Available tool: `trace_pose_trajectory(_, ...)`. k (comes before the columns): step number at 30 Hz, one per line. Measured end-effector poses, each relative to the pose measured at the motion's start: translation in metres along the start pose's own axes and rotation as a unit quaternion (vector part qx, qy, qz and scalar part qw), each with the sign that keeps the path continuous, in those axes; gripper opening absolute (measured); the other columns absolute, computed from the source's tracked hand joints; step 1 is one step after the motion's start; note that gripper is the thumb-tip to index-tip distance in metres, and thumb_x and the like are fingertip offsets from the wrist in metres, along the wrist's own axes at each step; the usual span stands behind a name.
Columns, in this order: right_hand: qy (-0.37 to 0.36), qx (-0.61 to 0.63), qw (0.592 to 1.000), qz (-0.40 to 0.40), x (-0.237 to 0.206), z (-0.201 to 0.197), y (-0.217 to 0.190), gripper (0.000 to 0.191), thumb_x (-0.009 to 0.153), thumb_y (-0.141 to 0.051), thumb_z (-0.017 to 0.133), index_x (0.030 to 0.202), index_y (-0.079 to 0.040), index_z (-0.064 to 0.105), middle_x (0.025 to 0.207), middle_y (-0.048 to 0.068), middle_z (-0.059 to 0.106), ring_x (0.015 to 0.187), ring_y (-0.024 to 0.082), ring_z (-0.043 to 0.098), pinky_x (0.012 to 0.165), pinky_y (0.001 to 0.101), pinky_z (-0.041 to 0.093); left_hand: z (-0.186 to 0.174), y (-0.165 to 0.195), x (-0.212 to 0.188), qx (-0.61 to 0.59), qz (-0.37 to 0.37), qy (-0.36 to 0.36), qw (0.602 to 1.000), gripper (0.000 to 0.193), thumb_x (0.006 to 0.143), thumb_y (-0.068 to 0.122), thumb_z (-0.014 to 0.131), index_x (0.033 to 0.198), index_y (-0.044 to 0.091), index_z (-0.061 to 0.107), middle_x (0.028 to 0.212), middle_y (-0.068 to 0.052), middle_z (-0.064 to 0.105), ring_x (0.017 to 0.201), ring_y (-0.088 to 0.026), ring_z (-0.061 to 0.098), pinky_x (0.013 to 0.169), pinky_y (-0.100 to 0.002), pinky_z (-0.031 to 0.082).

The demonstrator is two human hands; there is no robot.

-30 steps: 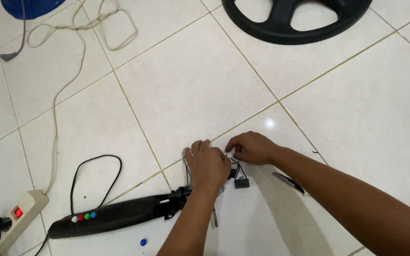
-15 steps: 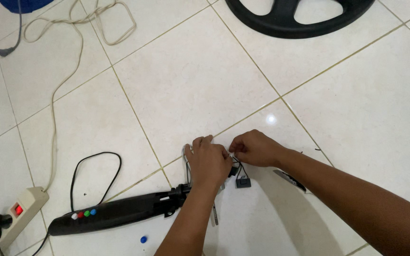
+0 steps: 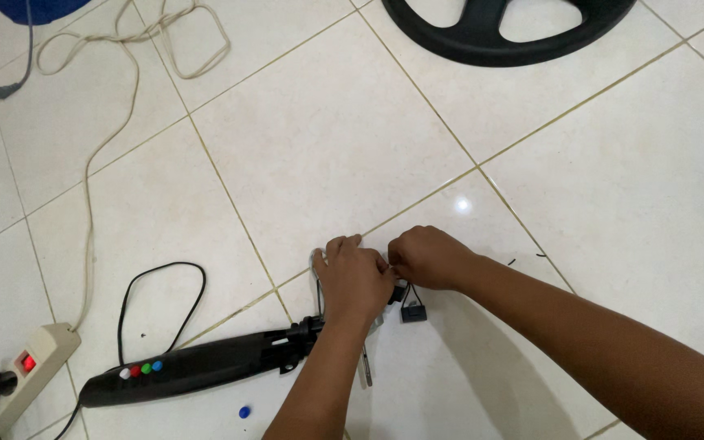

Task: The person services a pedestal fan on a tiled floor. They manipulate small motor components and wiring near the fan motor, use a knife, then fit the black fan blades onto the motor shaft and hold the assembly while securing the parts, with fan guards and other fan parts laid out around them.

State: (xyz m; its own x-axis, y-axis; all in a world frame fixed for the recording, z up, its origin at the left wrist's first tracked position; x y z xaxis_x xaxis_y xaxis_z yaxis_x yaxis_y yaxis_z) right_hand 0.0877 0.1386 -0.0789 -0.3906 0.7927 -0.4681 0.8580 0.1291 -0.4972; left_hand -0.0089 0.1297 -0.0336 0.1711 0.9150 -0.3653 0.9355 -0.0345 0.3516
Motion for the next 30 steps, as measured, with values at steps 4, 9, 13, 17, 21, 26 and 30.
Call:
trace_pose_trajectory(4, 0.036, -0.006, 0.999, -0.039, -0.001, -0.008, -0.005, 0.015, 0.087, -0.020, 0.068, 0.086, -0.007, 0.074, 0.085, 0.012, 0.075, 0.083, 0.031, 0.070, 0.076, 0.0437, 0.055, 0.000, -0.003, 0.001, 0.003, -0.011, 0.014, 1.000, 0.016, 0.080, 0.027, 0.079, 0.087, 0.012, 0.082, 0.138, -0.017, 0.059, 0.140, -0.033, 0.040, 0.119, -0.062, 0.016)
trace_pose_trajectory(9, 0.087, 0.111, 0.989, -0.042, -0.002, -0.020, 0.002, 0.010, 0.086, -0.017, 0.071, 0.089, -0.007, 0.073, 0.083, 0.010, 0.075, 0.077, 0.026, 0.072, 0.071, 0.0394, 0.057, 0.002, -0.009, 0.005, 0.006, -0.027, 0.011, 1.000, 0.025, 0.086, 0.033, 0.074, 0.097, 0.012, 0.082, 0.142, -0.019, 0.056, 0.143, -0.036, 0.036, 0.121, -0.062, 0.012)
trace_pose_trajectory(13, 0.061, 0.222, 0.973, 0.022, -0.001, -0.010, 0.019, 0.013, 0.089, -0.018, 0.072, 0.091, -0.005, 0.075, 0.081, 0.009, 0.078, 0.073, 0.018, 0.073, 0.069, 0.0332, 0.059, 0.002, -0.004, 0.006, -0.004, -0.021, -0.024, 0.999, 0.026, 0.086, 0.035, 0.071, 0.099, 0.015, 0.082, 0.152, -0.020, 0.044, 0.149, -0.037, 0.024, 0.119, -0.065, 0.003)
trace_pose_trajectory(17, 0.040, 0.358, 0.931, 0.055, -0.002, 0.001, 0.030, 0.015, 0.090, -0.018, 0.071, 0.088, -0.003, 0.074, 0.079, 0.007, 0.077, 0.072, 0.013, 0.071, 0.065, 0.0295, 0.057, 0.002, -0.005, -0.001, 0.025, -0.061, -0.064, 0.996, 0.028, 0.089, 0.039, 0.070, 0.094, 0.014, 0.083, 0.160, -0.020, 0.032, 0.154, -0.036, 0.014, 0.121, -0.062, -0.002)
trace_pose_trajectory(21, 0.014, 0.441, 0.889, 0.124, -0.008, 0.019, 0.045, 0.016, 0.092, -0.017, 0.070, 0.087, -0.003, 0.072, 0.077, 0.006, 0.072, 0.069, 0.014, 0.063, 0.062, 0.0299, 0.052, -0.005, 0.005, -0.005, 0.023, -0.045, -0.017, 0.999, 0.026, 0.088, 0.038, 0.070, 0.093, 0.015, 0.083, 0.160, -0.020, 0.032, 0.154, -0.038, 0.015, 0.120, -0.066, -0.003)
trace_pose_trajectory(26, 0.006, 0.495, 0.850, 0.177, -0.008, 0.033, 0.055, 0.014, 0.088, -0.016, 0.072, 0.083, -0.004, 0.069, 0.076, 0.006, 0.071, 0.068, 0.014, 0.060, 0.061, 0.0299, 0.051, 0.002, -0.001, -0.001, -0.047, -0.069, -0.027, 0.996, 0.023, 0.083, 0.036, 0.076, 0.098, 0.020, 0.083, 0.160, -0.017, 0.034, 0.154, -0.035, 0.016, 0.121, -0.066, -0.005)
trace_pose_trajectory(30, -0.007, 0.499, 0.835, 0.231, -0.007, 0.040, 0.060, 0.019, 0.088, -0.020, 0.075, 0.079, -0.004, 0.069, 0.072, 0.007, 0.066, 0.064, 0.015, 0.053, 0.057, 0.0308, 0.045, 0.005, -0.002, 0.001, -0.067, -0.081, -0.039, 0.994, 0.020, 0.085, 0.034, 0.077, 0.094, 0.016, 0.083, 0.161, -0.016, 0.035, 0.154, -0.035, 0.017, 0.121, -0.067, -0.005)
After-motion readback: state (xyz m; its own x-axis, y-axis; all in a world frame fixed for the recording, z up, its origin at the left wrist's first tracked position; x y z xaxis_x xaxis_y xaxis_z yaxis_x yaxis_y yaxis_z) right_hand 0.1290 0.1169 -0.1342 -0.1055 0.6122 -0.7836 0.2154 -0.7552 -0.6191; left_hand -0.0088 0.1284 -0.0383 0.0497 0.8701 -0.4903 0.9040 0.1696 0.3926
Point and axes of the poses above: each hand's wrist, its own x-axis towards the middle knuckle, its own z-axis out of the palm, y = z × x, the point moved 10 cm from there along x, towards the middle knuckle
